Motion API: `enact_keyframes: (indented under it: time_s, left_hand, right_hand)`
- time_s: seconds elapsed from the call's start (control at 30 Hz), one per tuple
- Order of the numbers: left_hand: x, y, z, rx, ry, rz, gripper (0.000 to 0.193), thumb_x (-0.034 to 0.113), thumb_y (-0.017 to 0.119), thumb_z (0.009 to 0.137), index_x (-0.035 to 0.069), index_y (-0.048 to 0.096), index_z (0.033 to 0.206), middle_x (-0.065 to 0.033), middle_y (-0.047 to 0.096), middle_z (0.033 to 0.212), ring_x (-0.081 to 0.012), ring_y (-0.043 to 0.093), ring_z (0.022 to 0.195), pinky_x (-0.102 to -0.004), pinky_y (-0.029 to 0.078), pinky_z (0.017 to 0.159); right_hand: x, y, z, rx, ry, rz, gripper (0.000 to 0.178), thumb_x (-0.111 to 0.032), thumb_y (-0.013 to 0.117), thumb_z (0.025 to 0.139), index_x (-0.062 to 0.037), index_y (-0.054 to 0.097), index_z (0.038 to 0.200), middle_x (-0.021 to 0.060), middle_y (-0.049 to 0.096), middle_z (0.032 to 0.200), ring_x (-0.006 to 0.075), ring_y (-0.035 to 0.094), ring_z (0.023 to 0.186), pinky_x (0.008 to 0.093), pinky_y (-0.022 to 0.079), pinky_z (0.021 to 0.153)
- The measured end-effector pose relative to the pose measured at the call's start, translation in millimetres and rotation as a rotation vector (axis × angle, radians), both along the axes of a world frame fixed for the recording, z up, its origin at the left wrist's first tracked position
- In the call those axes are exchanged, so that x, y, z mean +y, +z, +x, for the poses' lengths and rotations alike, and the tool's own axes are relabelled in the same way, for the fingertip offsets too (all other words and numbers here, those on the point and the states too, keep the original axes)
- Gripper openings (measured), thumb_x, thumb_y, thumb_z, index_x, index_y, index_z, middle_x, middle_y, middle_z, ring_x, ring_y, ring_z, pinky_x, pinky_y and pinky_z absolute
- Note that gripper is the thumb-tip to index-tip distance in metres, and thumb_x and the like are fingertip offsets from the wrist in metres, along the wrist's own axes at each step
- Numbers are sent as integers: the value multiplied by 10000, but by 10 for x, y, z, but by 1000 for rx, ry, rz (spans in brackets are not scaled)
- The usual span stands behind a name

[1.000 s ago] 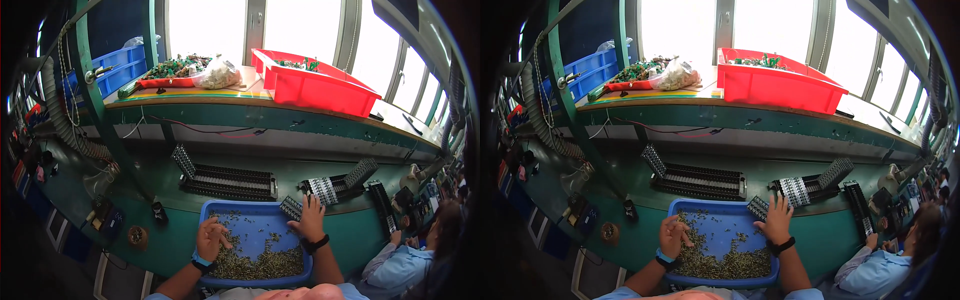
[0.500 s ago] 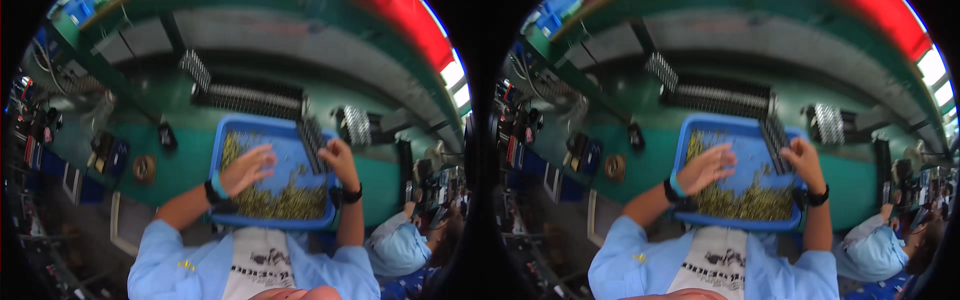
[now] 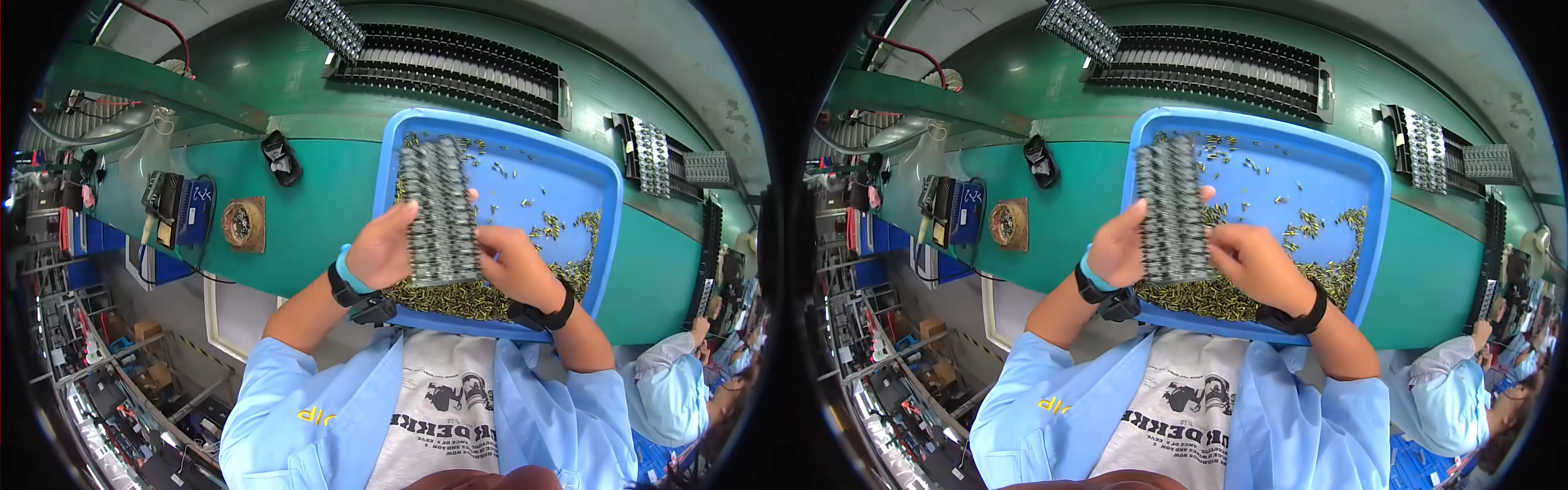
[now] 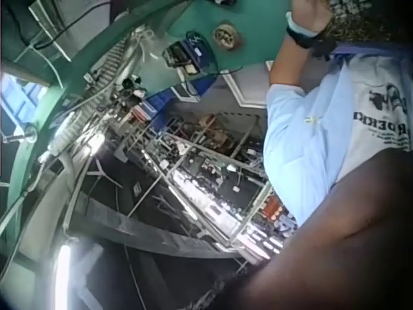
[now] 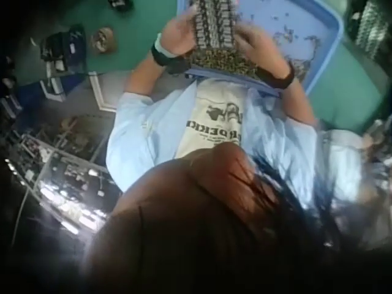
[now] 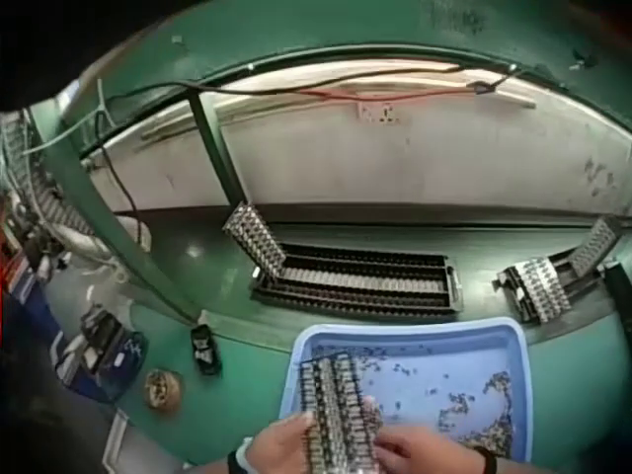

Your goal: The person picks up a circuit board and inserts small electronic components into it by hand before placing it onto a rack and picking up a new board to repeat the process.

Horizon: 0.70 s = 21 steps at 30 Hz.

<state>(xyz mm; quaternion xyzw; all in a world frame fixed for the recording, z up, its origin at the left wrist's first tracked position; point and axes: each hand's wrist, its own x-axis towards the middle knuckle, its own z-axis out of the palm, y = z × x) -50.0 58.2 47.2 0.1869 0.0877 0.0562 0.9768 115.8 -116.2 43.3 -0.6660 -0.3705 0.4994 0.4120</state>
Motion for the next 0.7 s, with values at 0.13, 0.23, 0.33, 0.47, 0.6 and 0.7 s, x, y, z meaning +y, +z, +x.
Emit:
enact_keyframes:
  time_s: [0.13, 0.23, 0.33, 0.47, 0.6, 0.7]
  left_hand:
    - [524, -78, -249, -316, 19, 99, 611, 335, 454, 1098, -16, 328, 1582, -235, 457, 1582, -334, 527, 1411, -522, 459, 1161]
    - [624, 118, -253, 48, 82, 347, 652, 350, 423, 1101, 7, 252, 1629, -239, 424, 1606, -401, 506, 1420, -558, 430, 1185]
    - [538, 192, 88, 36, -55, 254, 640, 412, 395, 1109, -1, 324, 1593, -242, 466, 1570, -382, 515, 1414, -541, 454, 1167]
    - [333, -57, 470, 34, -209, 70, 700, 527, 303, 1112, 7, 372, 1575, -240, 490, 1546, -387, 515, 1411, -546, 462, 1160]
    - [166, -107, 573, 91, -215, -67, 797, 629, 207, 1096, 18, 376, 1578, -237, 492, 1541, -396, 510, 1412, -555, 458, 1163]
    - [151, -188, 585, 80, -232, -129, 809, 640, 187, 1094, 23, 374, 1582, -238, 485, 1545, -399, 506, 1414, -565, 454, 1163]
  right_hand:
    - [-42, 102, -186, -807, 465, 105, 85, -131, 684, 933, -49, 687, 957, 72, 667, 957, 241, 657, 864, 369, 545, 741]
    - [-123, 28, -319, -868, 576, 264, 112, -111, 693, 809, -76, 709, 914, 77, 623, 881, 275, 652, 882, 411, 547, 772]
    - [-103, 4, -212, -769, 550, 328, 158, -89, 682, 799, -72, 730, 948, 68, 646, 925, 265, 656, 929, 403, 547, 810]
    - [-118, 78, 19, -604, 530, 391, 205, -68, 676, 818, -58, 746, 1010, 87, 683, 976, 273, 670, 960, 401, 552, 825]
    - [-139, 56, 240, -354, 566, 390, 233, -57, 683, 877, -61, 747, 1101, 98, 727, 1019, 296, 696, 951, 409, 561, 820]
    - [-140, 103, 294, -198, 547, 296, 210, -64, 683, 915, -63, 744, 1116, 103, 738, 968, 310, 708, 885, 420, 565, 787]
